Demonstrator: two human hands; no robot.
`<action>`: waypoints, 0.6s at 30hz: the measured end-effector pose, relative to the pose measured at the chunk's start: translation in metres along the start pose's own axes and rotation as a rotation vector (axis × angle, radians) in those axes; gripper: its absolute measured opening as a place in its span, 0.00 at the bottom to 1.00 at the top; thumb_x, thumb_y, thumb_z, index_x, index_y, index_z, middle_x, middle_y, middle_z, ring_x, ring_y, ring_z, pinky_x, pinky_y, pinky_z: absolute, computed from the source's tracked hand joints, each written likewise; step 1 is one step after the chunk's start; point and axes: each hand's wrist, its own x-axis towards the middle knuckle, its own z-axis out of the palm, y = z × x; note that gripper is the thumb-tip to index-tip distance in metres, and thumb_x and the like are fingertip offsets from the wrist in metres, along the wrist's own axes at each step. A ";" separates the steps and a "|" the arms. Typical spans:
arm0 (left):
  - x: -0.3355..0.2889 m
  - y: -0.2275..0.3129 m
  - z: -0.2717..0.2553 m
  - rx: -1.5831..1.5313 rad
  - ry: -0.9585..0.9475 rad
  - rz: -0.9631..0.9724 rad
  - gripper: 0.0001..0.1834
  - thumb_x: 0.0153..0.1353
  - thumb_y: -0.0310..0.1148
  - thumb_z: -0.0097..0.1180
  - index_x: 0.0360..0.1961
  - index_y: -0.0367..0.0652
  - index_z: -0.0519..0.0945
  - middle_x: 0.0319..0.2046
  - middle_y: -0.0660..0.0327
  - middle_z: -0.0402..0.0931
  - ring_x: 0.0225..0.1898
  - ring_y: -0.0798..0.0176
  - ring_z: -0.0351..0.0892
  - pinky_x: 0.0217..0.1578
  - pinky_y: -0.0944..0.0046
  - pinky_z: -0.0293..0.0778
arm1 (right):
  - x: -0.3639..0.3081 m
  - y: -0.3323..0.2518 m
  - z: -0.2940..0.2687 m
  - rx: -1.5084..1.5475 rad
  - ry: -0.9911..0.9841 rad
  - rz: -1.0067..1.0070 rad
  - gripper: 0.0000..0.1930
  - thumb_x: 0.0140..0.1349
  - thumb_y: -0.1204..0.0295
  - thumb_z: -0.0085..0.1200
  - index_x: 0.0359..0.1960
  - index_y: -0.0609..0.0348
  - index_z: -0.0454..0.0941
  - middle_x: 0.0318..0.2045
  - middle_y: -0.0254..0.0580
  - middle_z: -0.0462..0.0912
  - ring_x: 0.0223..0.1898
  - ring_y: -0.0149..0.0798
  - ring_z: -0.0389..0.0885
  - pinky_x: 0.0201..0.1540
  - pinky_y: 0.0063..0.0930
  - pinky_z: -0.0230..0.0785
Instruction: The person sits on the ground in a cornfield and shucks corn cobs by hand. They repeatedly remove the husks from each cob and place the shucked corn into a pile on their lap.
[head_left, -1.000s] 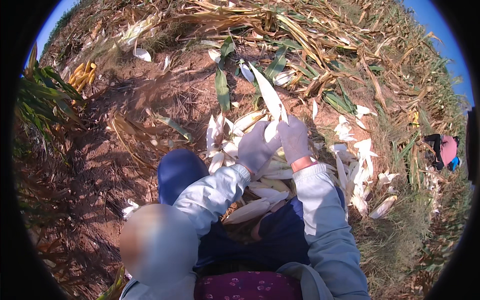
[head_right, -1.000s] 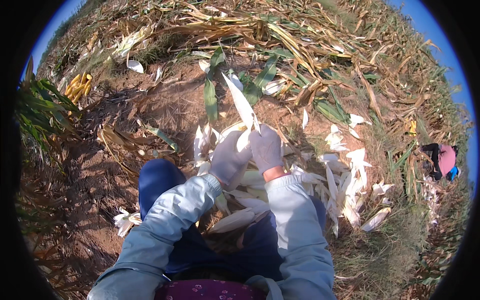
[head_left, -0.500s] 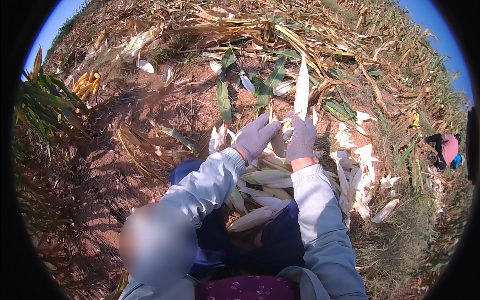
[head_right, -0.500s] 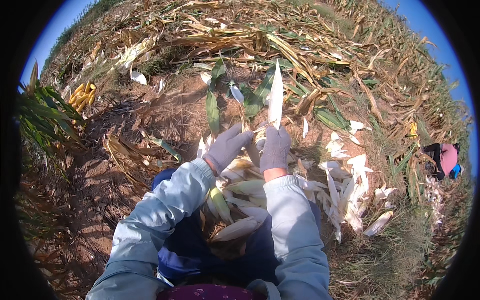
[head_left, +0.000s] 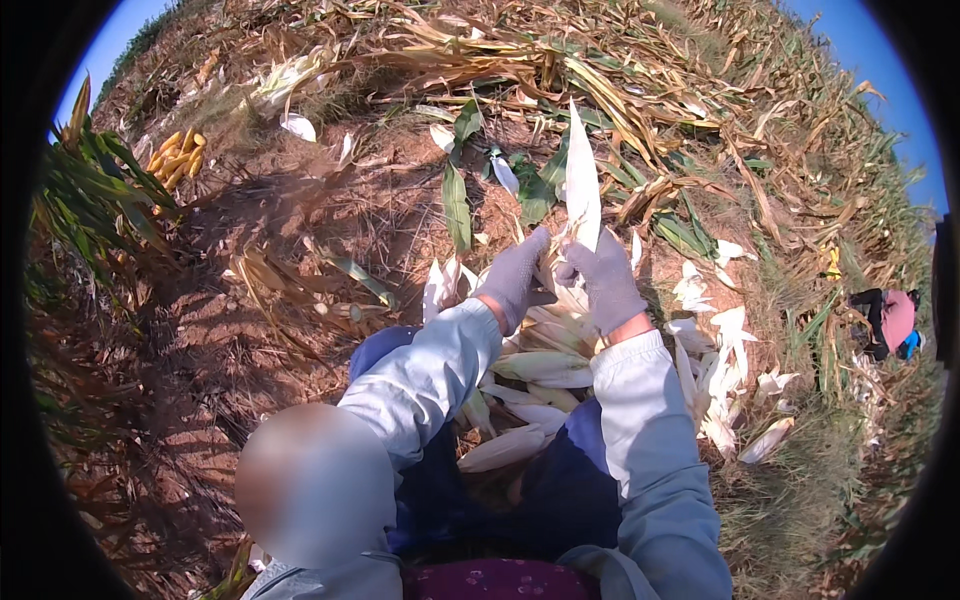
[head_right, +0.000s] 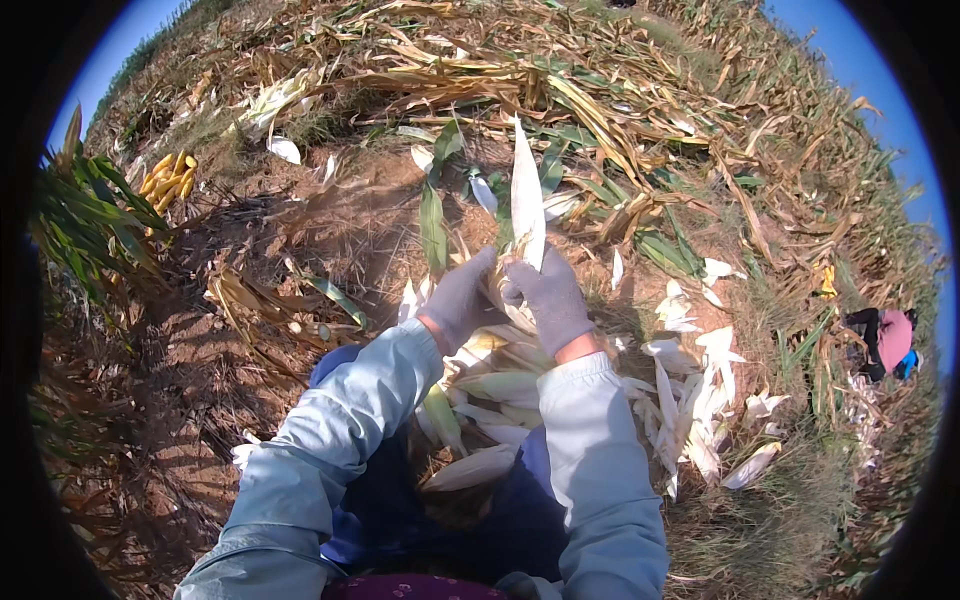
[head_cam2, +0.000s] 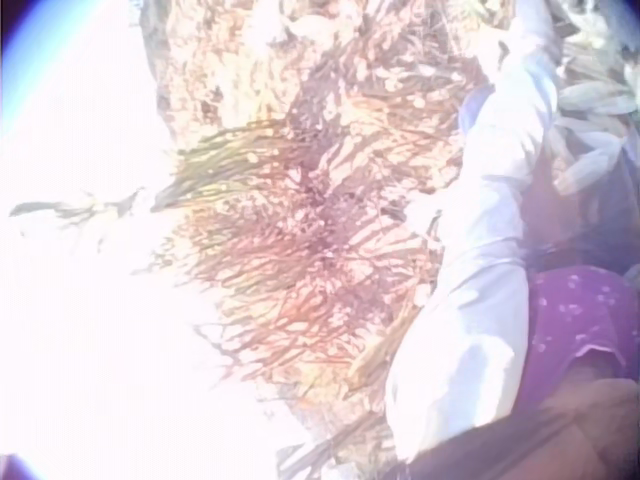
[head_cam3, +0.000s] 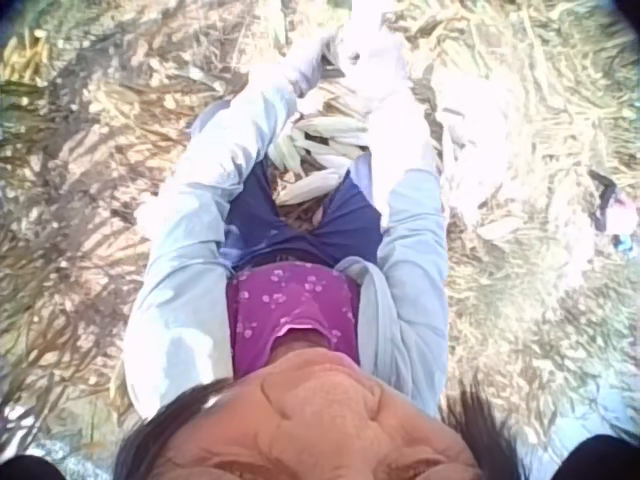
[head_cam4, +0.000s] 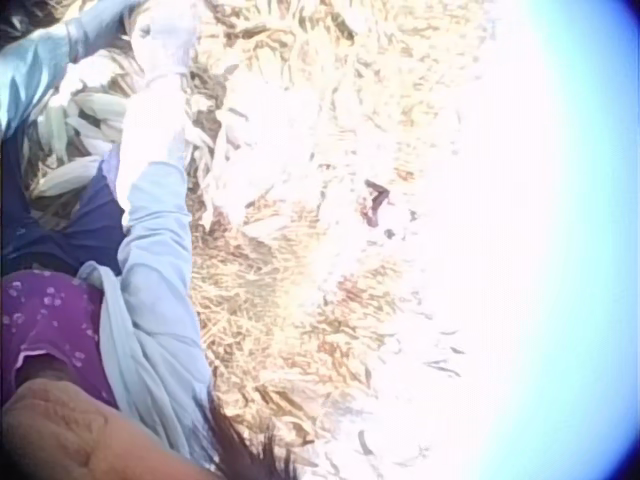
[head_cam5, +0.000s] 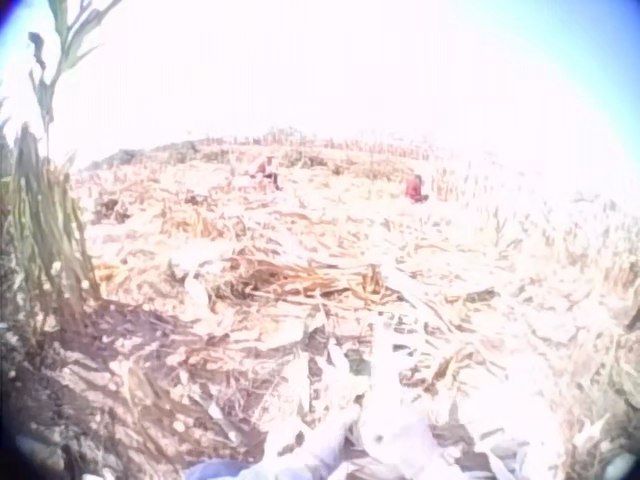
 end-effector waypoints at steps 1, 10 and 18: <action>0.002 -0.001 0.001 -0.017 -0.003 -0.012 0.23 0.61 0.52 0.49 0.43 0.42 0.73 0.37 0.57 0.74 0.39 0.59 0.76 0.36 0.56 0.74 | 0.000 0.003 0.001 -0.242 -0.004 -0.111 0.16 0.52 0.67 0.55 0.40 0.63 0.73 0.28 0.43 0.76 0.30 0.37 0.78 0.33 0.31 0.71; 0.027 -0.017 -0.004 -0.069 0.026 -0.025 0.26 0.60 0.55 0.48 0.38 0.40 0.76 0.27 0.57 0.76 0.28 0.61 0.77 0.30 0.62 0.75 | 0.003 0.037 0.025 -0.919 0.226 -0.366 0.10 0.51 0.71 0.51 0.36 0.58 0.73 0.36 0.54 0.75 0.36 0.57 0.76 0.39 0.46 0.69; 0.004 -0.001 0.003 0.185 -0.038 -0.028 0.26 0.64 0.48 0.47 0.51 0.36 0.68 0.42 0.49 0.74 0.44 0.52 0.76 0.47 0.54 0.72 | 0.013 0.030 0.007 -0.278 0.376 -0.126 0.06 0.56 0.73 0.50 0.33 0.64 0.75 0.22 0.44 0.78 0.20 0.35 0.74 0.23 0.26 0.65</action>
